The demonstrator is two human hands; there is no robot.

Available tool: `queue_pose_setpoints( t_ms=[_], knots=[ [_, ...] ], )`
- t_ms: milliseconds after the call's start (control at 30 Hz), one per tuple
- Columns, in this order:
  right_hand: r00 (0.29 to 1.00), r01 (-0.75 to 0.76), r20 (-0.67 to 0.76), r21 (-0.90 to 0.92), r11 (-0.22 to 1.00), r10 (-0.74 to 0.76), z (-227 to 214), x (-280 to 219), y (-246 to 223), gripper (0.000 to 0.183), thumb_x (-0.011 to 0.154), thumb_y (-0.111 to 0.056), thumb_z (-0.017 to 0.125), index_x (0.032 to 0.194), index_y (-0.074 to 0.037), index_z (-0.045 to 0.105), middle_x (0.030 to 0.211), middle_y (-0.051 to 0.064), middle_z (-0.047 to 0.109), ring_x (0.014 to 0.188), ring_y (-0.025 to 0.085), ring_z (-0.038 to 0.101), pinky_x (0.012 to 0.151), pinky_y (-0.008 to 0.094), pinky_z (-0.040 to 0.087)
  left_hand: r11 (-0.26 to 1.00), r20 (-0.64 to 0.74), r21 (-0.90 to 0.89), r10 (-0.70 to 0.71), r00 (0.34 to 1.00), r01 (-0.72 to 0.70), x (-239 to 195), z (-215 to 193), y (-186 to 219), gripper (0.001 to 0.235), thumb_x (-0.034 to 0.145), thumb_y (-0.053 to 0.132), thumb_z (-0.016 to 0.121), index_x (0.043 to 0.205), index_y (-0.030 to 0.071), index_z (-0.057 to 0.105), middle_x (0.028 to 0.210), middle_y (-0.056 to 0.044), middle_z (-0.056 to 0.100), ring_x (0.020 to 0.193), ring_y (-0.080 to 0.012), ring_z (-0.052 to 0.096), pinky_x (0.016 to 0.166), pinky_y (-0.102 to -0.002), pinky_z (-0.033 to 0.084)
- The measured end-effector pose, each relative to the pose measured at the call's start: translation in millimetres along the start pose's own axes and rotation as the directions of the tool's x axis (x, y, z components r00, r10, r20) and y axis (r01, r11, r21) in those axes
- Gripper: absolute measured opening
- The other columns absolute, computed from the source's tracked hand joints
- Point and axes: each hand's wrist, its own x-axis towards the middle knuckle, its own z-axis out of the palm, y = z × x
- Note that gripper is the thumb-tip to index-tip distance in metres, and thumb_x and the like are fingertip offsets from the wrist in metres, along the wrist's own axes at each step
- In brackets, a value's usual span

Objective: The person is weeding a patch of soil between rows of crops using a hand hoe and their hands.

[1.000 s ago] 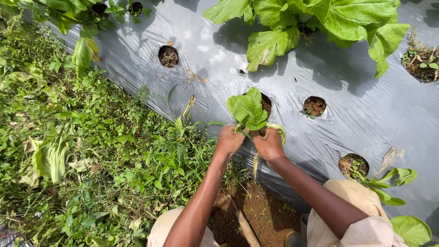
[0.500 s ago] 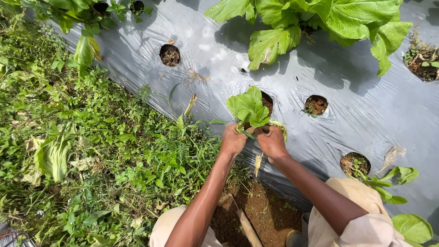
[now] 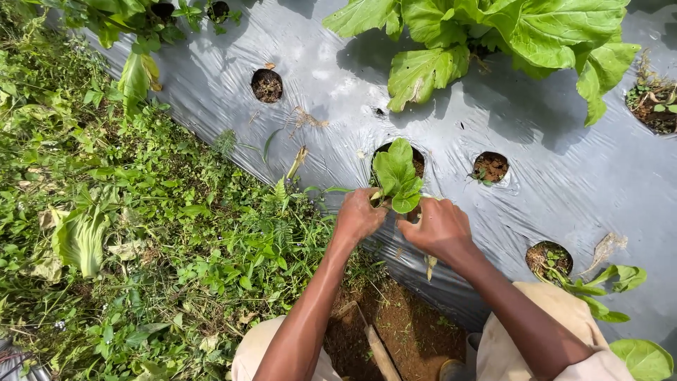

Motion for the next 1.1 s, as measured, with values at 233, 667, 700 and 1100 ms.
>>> queue_pose_setpoints(
  t_ms=[233,667,700,1100],
  knots=[
    [0.995,0.040,0.079,0.165,0.986,-0.054,-21,25,35,0.021,0.086,-0.017,0.076,0.093,0.001,0.068,0.068,0.018,0.069,0.042,0.022,0.056,0.057,0.039,0.055,0.987,0.179,0.035,-0.162,0.971,0.158,-32,-73,59,0.044,0.097,0.014,0.061,0.139,0.000,0.058,0.121,-0.030,0.066,0.076,-0.0254,0.064,0.085,-0.043,0.057],
    [0.967,0.240,0.062,0.107,0.965,-0.247,-9,34,29,0.062,0.085,-0.016,0.081,0.139,-0.002,0.053,0.079,0.021,0.069,0.042,0.016,0.054,0.045,0.029,0.049,0.750,0.624,0.638,-0.370,0.688,-0.174,-11,27,-60,0.051,0.098,0.024,0.063,0.145,0.007,0.050,0.133,-0.027,0.059,0.128,-0.0405,0.056,0.110,-0.056,0.045],
    [0.966,0.248,0.049,0.099,0.964,-0.254,-4,36,29,0.062,0.086,-0.017,0.081,0.139,-0.002,0.054,0.072,0.018,0.068,0.040,0.014,0.051,0.042,0.025,0.046,0.732,0.608,0.658,-0.379,0.698,-0.175,-10,27,-59,0.056,0.096,0.031,0.067,0.145,0.010,0.050,0.135,-0.025,0.058,0.131,-0.0398,0.054,0.111,-0.055,0.044],
    [0.924,0.303,-0.303,0.206,0.930,-0.234,23,54,34,0.040,0.095,-0.031,0.076,0.112,0.005,0.071,0.064,0.019,0.068,0.034,0.010,0.042,0.038,0.027,0.044,0.996,0.072,0.064,-0.064,0.995,0.059,-25,-49,16,0.042,0.083,0.035,0.082,0.094,-0.001,0.063,0.089,-0.020,0.064,0.091,-0.0352,0.065,0.089,-0.050,0.054]
  ],
)
